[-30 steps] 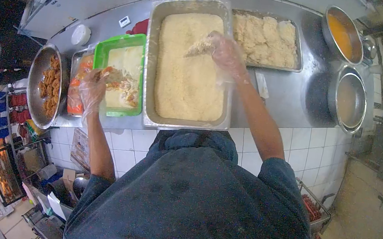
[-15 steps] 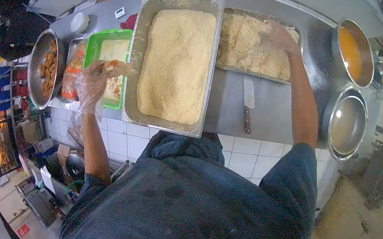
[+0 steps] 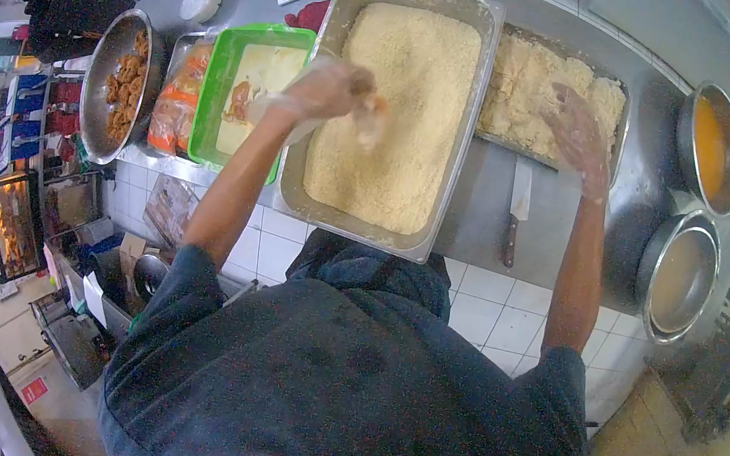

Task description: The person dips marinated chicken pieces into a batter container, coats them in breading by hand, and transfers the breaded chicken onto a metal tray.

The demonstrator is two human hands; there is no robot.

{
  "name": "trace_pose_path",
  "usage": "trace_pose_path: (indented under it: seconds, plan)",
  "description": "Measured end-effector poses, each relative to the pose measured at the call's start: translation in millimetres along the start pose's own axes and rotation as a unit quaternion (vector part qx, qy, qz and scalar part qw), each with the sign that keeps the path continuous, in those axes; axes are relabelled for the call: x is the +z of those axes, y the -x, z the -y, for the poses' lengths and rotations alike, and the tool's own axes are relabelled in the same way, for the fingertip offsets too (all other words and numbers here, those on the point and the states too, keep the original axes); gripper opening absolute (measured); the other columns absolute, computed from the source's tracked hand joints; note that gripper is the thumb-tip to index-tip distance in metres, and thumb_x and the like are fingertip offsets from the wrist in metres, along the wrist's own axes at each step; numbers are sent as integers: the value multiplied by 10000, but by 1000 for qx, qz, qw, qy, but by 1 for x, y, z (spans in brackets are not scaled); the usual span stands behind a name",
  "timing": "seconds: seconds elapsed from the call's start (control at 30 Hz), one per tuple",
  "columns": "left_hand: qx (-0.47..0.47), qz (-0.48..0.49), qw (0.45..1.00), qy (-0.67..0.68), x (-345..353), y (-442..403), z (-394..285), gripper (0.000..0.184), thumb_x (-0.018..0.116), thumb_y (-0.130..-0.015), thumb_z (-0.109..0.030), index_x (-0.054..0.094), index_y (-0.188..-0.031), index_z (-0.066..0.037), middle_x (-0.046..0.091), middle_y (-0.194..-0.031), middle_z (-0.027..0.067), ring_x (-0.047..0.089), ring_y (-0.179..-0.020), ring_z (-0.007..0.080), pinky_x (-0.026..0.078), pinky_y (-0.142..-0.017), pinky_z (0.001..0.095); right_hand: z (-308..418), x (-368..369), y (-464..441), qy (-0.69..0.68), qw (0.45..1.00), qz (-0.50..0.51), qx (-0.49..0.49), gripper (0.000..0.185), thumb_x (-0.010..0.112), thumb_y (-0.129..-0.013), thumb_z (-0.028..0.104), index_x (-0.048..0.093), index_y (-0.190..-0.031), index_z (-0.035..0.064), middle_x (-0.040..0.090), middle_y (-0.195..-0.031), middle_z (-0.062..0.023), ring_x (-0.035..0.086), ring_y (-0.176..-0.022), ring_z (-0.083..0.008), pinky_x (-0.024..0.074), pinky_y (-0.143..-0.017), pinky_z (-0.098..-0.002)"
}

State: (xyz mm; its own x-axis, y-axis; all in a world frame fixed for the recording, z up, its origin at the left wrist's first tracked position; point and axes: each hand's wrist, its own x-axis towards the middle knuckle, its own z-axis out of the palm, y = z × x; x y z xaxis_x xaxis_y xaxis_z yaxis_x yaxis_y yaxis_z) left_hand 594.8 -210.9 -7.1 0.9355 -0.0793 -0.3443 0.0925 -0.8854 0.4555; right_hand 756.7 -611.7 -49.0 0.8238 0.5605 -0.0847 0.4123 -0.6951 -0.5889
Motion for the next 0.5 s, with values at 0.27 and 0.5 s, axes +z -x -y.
trace_pose_path:
  seconds: [0.27,0.5]
  plan:
    - [59,-232,969,55,-18,25,84,325,752,-823,-291,696,-1055,-71,720,-954,183,696,-904,343,552,-824,425,173,105,56,-210,975,-57,39,496,675,-938,352,606,-1303,22,660,-1255,-150,610,-1191,-293,431,-1073,-389]
    - [-273,-145,948,-73,39,101,285,445,628,-896,-452,717,-989,-26,734,-996,183,704,-916,377,560,-782,468,213,379,-5,-300,950,-83,-35,489,602,-988,321,543,-1366,17,541,-1405,-215,451,-1371,-330,317,-1170,-409]
